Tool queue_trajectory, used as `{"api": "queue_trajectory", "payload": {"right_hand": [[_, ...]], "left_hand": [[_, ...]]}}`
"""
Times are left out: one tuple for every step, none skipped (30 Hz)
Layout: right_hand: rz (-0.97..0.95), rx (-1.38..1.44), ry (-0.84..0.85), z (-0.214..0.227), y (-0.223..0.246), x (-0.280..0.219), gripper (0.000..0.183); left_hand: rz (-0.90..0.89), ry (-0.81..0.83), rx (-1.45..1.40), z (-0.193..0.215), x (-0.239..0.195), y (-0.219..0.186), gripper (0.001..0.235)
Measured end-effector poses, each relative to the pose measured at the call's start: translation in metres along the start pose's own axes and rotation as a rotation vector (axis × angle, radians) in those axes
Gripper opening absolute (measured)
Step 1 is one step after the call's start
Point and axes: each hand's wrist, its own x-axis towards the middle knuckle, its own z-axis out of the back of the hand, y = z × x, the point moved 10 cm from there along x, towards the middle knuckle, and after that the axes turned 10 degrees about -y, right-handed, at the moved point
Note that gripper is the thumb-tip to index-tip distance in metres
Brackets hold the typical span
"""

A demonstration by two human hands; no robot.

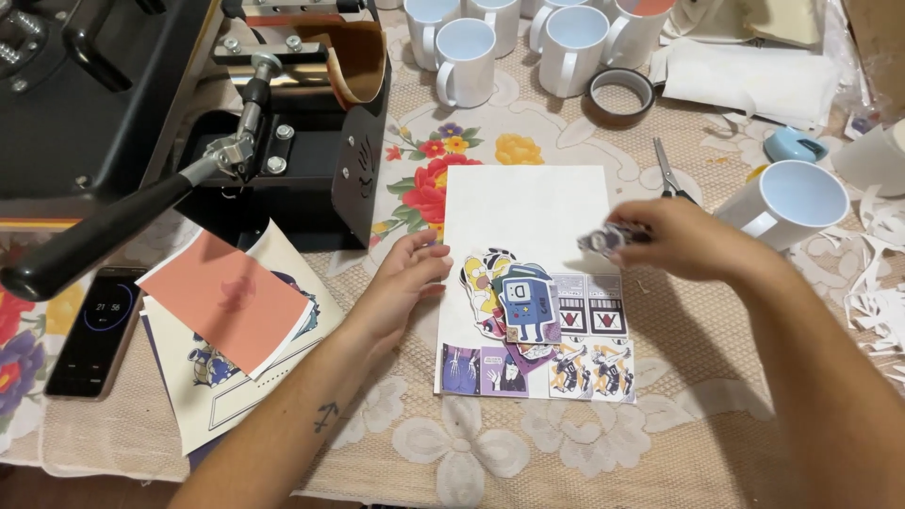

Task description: The person is peeling various small decorative stickers from a sheet and carefully arranging them on a paper template, occasionally using scissors to trim them.

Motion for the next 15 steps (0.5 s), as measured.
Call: {"api": "queue_trajectory", "payload": {"right_hand": [[0.0,-0.002,0.002,-0.004,-0.008,-0.011,0.026],[-0.1,-0.077,0.063,-0.013,-0.027,-0.023,0.025],[-0.202,-0.151,0.121,-0.02,-0.047,-0.037,0.025],[-0.201,-0.153,0.121,-0.028,-0.054,-0.044,0.025],[-0.135,-0.214,-0.062,-0.018,-0.055,-0.046,0.041],[-0.068,-0.272,-0.243,-0.009,-0.053,-0.051,0.06],[-0.064,-0.274,-0.239,-0.015,-0.044,-0.058,0.06],[0.039,-0.184,-0.349,-0.012,-0.023,-0.066,0.057],[0.14,-0.091,-0.46,-0.007,-0.003,-0.076,0.055],[0.145,-0.089,-0.46,-0.02,0.002,-0.076,0.055],[0.264,-0.031,-0.419,-0.037,0.017,-0.077,0.053],[0.385,0.029,-0.382,-0.053,0.034,-0.078,0.051],[0.394,0.031,-0.386,-0.054,0.045,-0.077,0.051],[0.387,-0.011,-0.334,-0.063,0.055,-0.075,0.049],[0.379,-0.052,-0.283,-0.071,0.064,-0.074,0.046]], "left_hand": [[0.002,0.0,-0.002,0.002,-0.006,-0.003,0.068],[0.027,0.009,-0.041,0.003,-0.012,-0.005,0.067],[0.052,0.017,-0.079,0.004,-0.018,-0.007,0.066],[0.052,0.016,-0.082,0.004,-0.023,-0.009,0.066],[0.1,0.01,-0.124,0.004,-0.028,-0.008,0.066],[0.15,0.002,-0.167,0.005,-0.034,-0.005,0.065],[0.153,-0.002,-0.17,0.007,-0.035,-0.002,0.065],[0.173,0.02,-0.154,0.006,-0.037,0.003,0.069],[0.194,0.041,-0.137,0.005,-0.039,0.008,0.074],[0.192,0.035,-0.138,0.003,-0.042,0.009,0.074],[0.217,0.037,-0.132,0.001,-0.046,0.014,0.076],[0.237,0.038,-0.125,0.0,-0.05,0.016,0.078],[0.23,0.031,-0.127,0.001,-0.044,0.022,0.078],[0.158,0.128,-0.187,-0.007,-0.041,0.022,0.079],[0.087,0.225,-0.245,-0.015,-0.04,0.022,0.083]]}}
